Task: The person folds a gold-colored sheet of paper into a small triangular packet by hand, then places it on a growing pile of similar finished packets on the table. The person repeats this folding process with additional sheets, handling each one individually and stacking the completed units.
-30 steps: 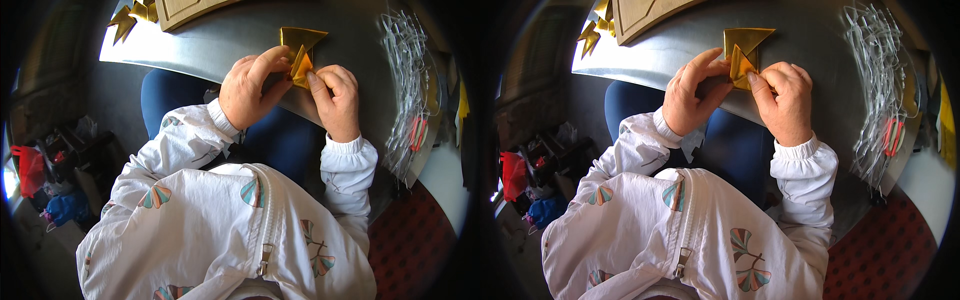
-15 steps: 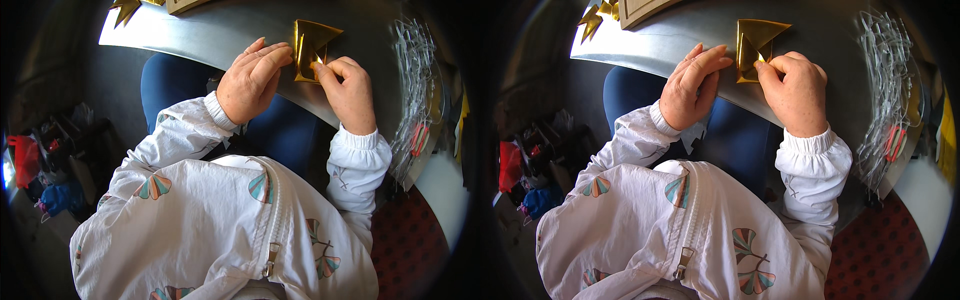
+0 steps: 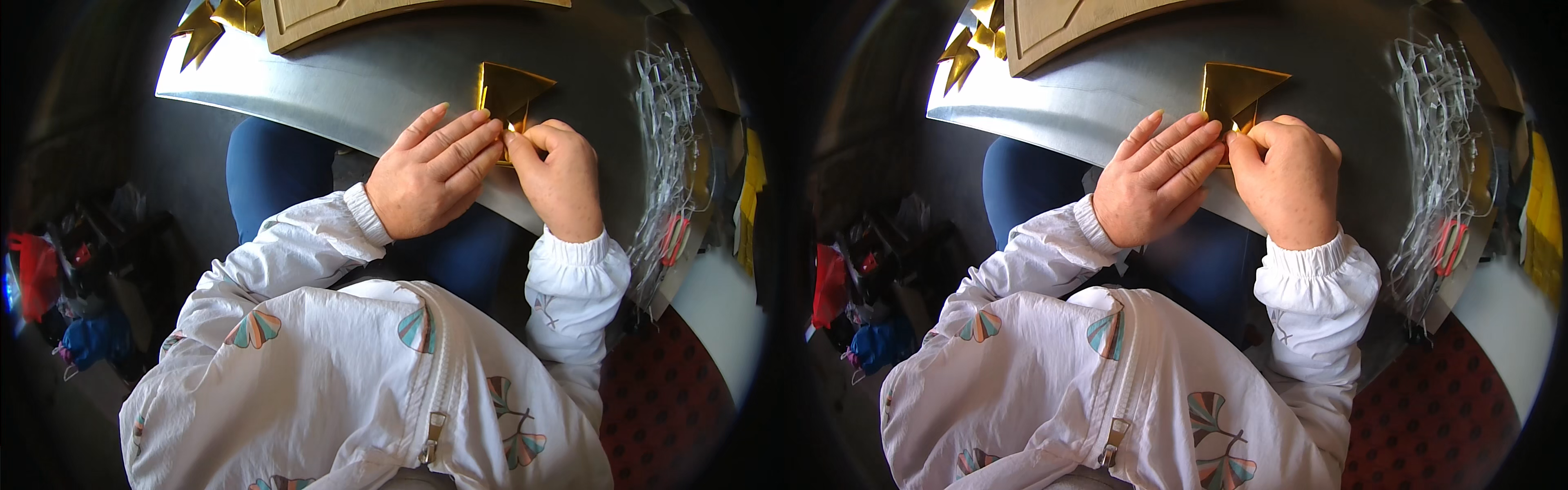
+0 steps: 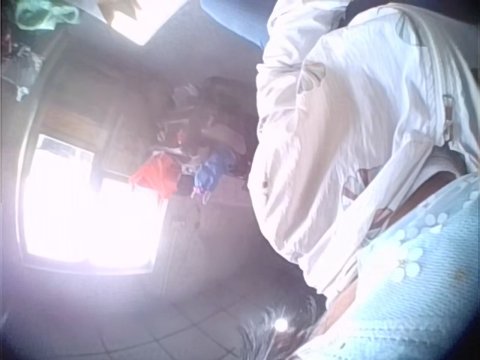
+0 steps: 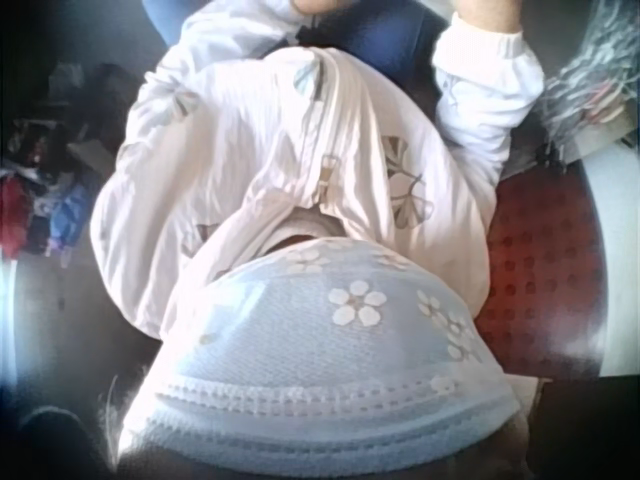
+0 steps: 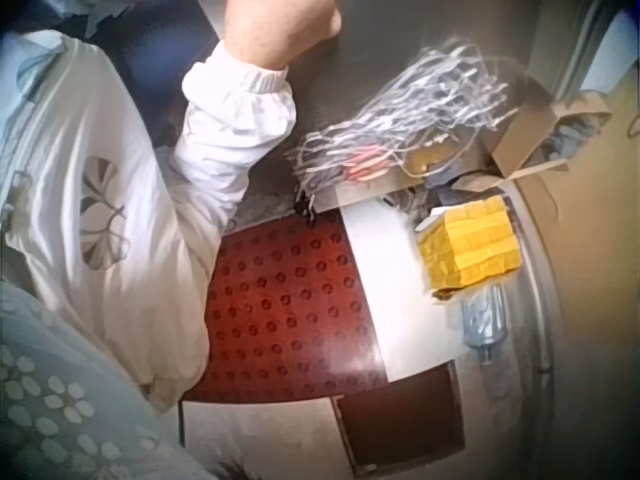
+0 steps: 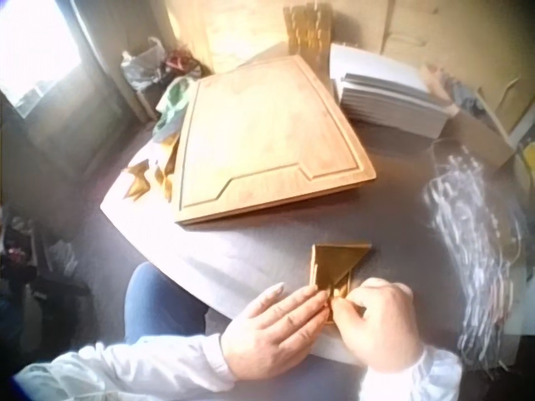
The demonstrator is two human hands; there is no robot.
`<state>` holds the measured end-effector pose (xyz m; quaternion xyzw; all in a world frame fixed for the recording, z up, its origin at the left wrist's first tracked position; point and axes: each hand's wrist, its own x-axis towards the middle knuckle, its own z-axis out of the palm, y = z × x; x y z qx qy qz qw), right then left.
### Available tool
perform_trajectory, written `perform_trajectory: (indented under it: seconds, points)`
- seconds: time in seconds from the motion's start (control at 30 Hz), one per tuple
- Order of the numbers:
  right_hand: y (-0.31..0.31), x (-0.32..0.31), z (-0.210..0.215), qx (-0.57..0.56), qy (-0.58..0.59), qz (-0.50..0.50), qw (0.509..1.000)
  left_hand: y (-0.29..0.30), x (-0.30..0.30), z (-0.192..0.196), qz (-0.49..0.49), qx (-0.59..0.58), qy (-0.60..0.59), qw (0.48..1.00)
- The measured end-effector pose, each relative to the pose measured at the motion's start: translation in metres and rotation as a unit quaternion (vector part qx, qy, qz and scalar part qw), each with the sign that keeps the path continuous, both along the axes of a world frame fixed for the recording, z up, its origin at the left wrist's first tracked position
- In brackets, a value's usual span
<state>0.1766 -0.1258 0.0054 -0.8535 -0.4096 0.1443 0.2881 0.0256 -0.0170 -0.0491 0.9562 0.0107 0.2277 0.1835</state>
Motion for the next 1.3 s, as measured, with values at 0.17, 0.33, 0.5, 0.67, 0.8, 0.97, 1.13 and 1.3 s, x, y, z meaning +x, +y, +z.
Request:
perform_trajectory:
  seconds: [0.17,0.33,0.5,0.67,0.8,0.97,1.13,1.3]
  points:
    - [0.003,-0.001,0.000,0.000,-0.009,-0.003,1.000,0.001,0.000,0.003,-0.001,-0.030,0.030,0.999]
    - [0.005,-0.001,0.001,0.000,-0.030,0.002,1.000,0.000,0.003,0.007,0.000,-0.036,0.048,0.998]
    - [0.004,-0.006,0.000,0.010,-0.068,0.003,0.998,0.001,0.001,0.009,-0.003,-0.015,0.064,0.998]
    - [-0.020,-0.020,-0.003,0.051,-0.057,-0.033,0.997,0.001,0.002,0.006,-0.003,0.016,0.077,0.997]
    - [-0.043,-0.035,-0.014,0.120,-0.111,-0.047,0.985,0.002,0.001,0.007,-0.009,0.047,0.109,0.993]
    - [-0.061,-0.051,-0.033,0.142,-0.224,0.018,0.964,-0.002,0.001,0.005,0.007,0.066,0.111,0.992]
    - [-0.057,-0.053,-0.052,0.147,-0.233,0.049,0.960,-0.007,0.003,0.004,0.027,0.092,0.114,0.989]
    - [-0.056,-0.051,-0.054,0.149,-0.216,0.041,0.964,-0.010,0.005,0.004,0.038,0.103,0.125,0.986]
